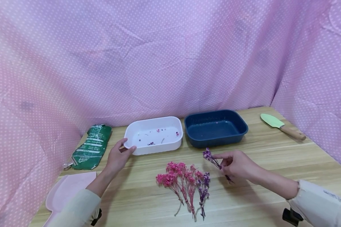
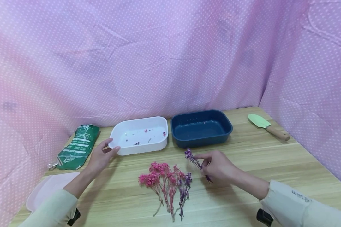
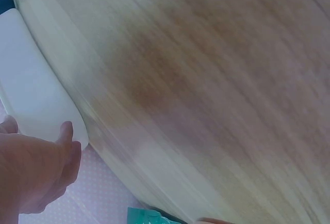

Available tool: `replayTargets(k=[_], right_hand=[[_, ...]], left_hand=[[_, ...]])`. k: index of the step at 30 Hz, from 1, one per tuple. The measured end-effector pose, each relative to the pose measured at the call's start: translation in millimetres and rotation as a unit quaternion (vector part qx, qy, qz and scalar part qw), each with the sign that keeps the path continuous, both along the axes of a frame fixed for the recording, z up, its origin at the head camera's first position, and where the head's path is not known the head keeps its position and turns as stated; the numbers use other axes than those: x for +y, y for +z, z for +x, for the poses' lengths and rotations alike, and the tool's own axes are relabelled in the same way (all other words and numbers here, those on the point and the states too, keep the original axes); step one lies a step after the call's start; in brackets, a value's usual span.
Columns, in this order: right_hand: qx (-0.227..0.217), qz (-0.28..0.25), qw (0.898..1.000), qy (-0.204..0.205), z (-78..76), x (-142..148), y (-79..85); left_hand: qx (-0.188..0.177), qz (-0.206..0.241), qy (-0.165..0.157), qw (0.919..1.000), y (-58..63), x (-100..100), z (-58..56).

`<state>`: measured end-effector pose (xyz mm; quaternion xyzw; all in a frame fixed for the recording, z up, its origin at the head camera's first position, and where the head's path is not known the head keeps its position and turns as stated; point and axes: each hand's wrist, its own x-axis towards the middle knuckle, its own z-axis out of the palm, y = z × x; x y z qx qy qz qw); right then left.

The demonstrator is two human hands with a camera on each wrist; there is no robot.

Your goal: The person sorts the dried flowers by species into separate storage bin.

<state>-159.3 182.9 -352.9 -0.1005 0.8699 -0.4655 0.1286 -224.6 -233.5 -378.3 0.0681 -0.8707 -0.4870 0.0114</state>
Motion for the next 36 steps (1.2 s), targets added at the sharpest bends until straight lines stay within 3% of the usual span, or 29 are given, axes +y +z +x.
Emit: replayTargets(k=[3,6,17,30,36], right_hand=[[-0.025,-0.042,0.999,0.002,-6.2,-4.6,4.0],[-0.024,-0.071,0.997,0.013,-13.3,-9.8,9.5],[-0.003,-0.102,0.994,0.025,-37.7,-31.9,25.5],[-0.025,-0.146,0.989,-0.014,-56.9,-56.1,26.9],[-0.017,-0.179,0.983,-0.035,-74.2,-67.0,33.1]], left_hand=[[0.003,0.001,-0.001,1.0,0.6,-0.4,0.9],[0.004,-0.001,-0.003,1.0,1.1,-0.4,1.7],[-0.002,-0.001,0.003,1.0,-0.8,0.2,-1.2],[0.0,-0.004,0.0,1.0,-0.7,-0.1,-0.4],[0.002,-0.002,-0.001,1.0,-0.4,-0.3,0.2]])
